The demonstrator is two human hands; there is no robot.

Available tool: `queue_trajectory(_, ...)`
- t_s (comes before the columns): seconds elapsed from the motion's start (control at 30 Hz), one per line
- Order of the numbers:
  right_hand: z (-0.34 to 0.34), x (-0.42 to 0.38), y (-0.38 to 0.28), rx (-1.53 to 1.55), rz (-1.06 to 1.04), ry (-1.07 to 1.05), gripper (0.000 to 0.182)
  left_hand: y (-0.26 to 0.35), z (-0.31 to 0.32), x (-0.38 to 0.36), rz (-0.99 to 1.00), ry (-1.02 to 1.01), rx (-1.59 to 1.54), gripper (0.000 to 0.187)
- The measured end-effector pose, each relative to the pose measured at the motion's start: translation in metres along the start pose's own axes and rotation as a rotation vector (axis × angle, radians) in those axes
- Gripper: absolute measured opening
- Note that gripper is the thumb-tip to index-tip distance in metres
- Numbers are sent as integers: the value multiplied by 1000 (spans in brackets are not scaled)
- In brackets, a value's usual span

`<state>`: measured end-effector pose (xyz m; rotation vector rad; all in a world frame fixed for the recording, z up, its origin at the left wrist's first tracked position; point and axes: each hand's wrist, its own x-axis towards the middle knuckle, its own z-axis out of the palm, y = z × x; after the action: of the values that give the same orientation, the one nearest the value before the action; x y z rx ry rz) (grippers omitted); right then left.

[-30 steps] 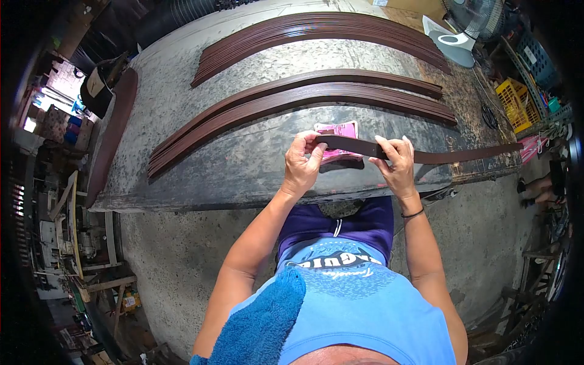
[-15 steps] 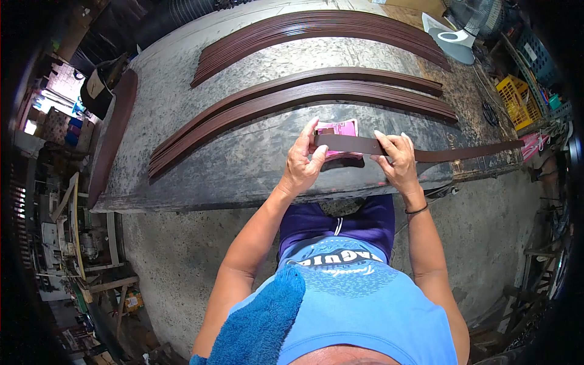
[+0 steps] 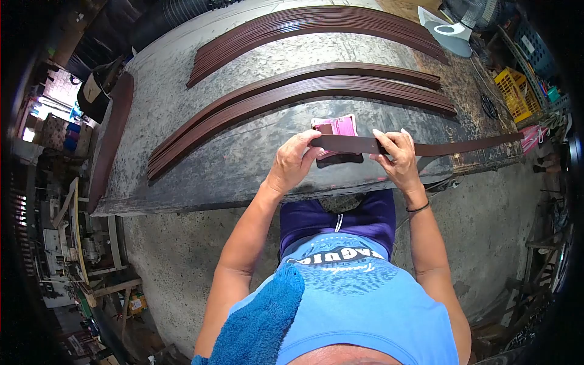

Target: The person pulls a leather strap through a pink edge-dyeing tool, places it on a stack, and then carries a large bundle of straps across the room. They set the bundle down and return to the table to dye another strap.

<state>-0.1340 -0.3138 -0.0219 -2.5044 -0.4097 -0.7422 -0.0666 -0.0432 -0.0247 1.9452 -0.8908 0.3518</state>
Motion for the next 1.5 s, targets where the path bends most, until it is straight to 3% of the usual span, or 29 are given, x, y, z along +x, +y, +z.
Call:
queue_trajectory(0.17, 2, -2, -3, 4, -4, 20, 57, -4, 9, -10, -60, 105, -22, 32)
queue_trajectory(0.33, 3, -5, -3, -2, -13, 32, 56, -2, 13, -11, 22, 190, 7, 39)
queue_trajectory(0.87, 2, -7, -7, -33, -11, 98, 49, 3, 15, -8, 195, 231, 87, 38)
queue_trajectory(1.07, -2, -6, -6, -34, -5, 30, 51, -3, 21, -15, 41, 225, -20, 38)
queue_trajectory(1.17, -4, -5, -5, -28, 8, -24, 53, -2, 24, -16, -75, 194, -207, 39)
queue_trajectory(1.23, -4, -4, -3, -19, 10, -49, 53, 8, 20, -13, -289, 116, -494, 43)
queue_trajectory(1.5, -3, -3, 0, -27, 5, -96, 55, 16, 28, -9, -348, 156, -710, 38)
